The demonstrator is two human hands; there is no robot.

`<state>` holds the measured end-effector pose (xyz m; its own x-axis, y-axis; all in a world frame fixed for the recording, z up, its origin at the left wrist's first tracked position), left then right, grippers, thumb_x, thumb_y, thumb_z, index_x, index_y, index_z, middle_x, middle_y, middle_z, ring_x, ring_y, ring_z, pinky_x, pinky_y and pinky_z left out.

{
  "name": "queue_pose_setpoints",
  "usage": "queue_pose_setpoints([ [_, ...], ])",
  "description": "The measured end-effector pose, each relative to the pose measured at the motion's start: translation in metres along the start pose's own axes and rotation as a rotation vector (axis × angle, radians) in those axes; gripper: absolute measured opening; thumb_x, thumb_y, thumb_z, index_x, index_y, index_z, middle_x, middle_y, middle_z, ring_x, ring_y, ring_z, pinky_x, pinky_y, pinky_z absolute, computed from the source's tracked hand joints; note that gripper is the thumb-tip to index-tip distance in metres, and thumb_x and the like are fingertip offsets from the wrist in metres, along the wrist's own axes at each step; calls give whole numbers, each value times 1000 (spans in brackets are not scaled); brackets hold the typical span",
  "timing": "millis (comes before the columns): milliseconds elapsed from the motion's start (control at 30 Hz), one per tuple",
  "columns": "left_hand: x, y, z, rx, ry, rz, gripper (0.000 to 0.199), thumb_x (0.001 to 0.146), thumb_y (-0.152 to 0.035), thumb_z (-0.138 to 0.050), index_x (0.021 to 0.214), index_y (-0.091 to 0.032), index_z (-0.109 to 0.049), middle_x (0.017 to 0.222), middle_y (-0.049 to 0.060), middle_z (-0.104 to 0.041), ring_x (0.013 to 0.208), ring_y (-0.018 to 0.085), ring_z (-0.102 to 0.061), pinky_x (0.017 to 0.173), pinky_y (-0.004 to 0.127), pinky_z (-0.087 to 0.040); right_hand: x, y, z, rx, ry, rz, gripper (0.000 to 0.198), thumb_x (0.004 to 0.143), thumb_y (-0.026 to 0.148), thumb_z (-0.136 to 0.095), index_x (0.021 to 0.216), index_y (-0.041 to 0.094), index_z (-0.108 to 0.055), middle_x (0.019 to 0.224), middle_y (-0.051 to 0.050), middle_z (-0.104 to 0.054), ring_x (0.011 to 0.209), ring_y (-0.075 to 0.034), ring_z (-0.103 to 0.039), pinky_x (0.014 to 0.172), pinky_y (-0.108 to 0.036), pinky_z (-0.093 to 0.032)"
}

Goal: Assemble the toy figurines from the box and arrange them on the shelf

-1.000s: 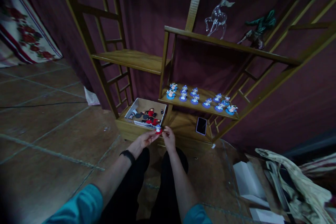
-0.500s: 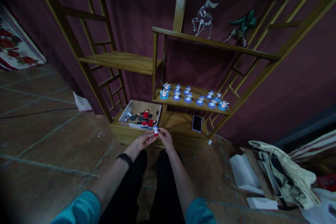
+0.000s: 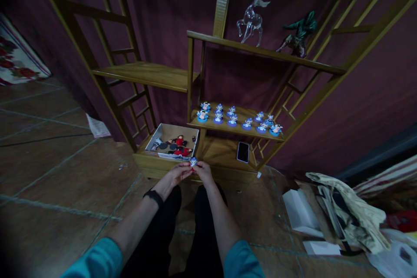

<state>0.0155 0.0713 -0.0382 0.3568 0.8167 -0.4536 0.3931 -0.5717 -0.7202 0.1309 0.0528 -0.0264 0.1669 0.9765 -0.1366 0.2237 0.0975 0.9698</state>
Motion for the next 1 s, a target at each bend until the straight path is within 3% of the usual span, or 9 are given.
queue_pose_setpoints([
  [367, 0, 0, 4, -20, -73, -49, 25, 58, 5, -66, 73, -12, -57, 64, 4, -66, 59, 14, -65, 64, 23, -53, -4, 8, -5, 29, -13, 24, 27, 48, 36, -73, 65, 18, -64, 62, 1, -65, 60, -15, -59, 62, -29, -47],
  [700, 0, 1, 1, -53, -26, -65, 24, 62, 1, -66, 79, -13, -55, 67, 4, -66, 61, 14, -65, 63, 25, -54, -11, 14, -8, 121, 75, -14, 33, 53, 37, -73, 79, 17, -67, 79, -3, -68, 74, -17, -62, 71, -29, -46],
  [1000, -3, -3, 4, -25, -32, -95, 29, 58, 3, -68, 79, -13, -56, 67, 3, -66, 61, 14, -65, 65, 26, -54, -10, 15, -6, 12, 62, 39, 29, 55, 36, -71, 76, 17, -66, 73, -1, -67, 68, -16, -60, 69, -29, -46],
])
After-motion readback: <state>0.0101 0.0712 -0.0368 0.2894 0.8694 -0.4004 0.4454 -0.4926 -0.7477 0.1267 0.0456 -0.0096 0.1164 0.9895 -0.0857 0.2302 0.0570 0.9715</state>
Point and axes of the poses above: each hand's wrist, its own x-axis towards the middle knuckle, its own z-axis out of the back of the hand, y = z × x, the point moved 6 cm from there along x, towards the middle knuckle
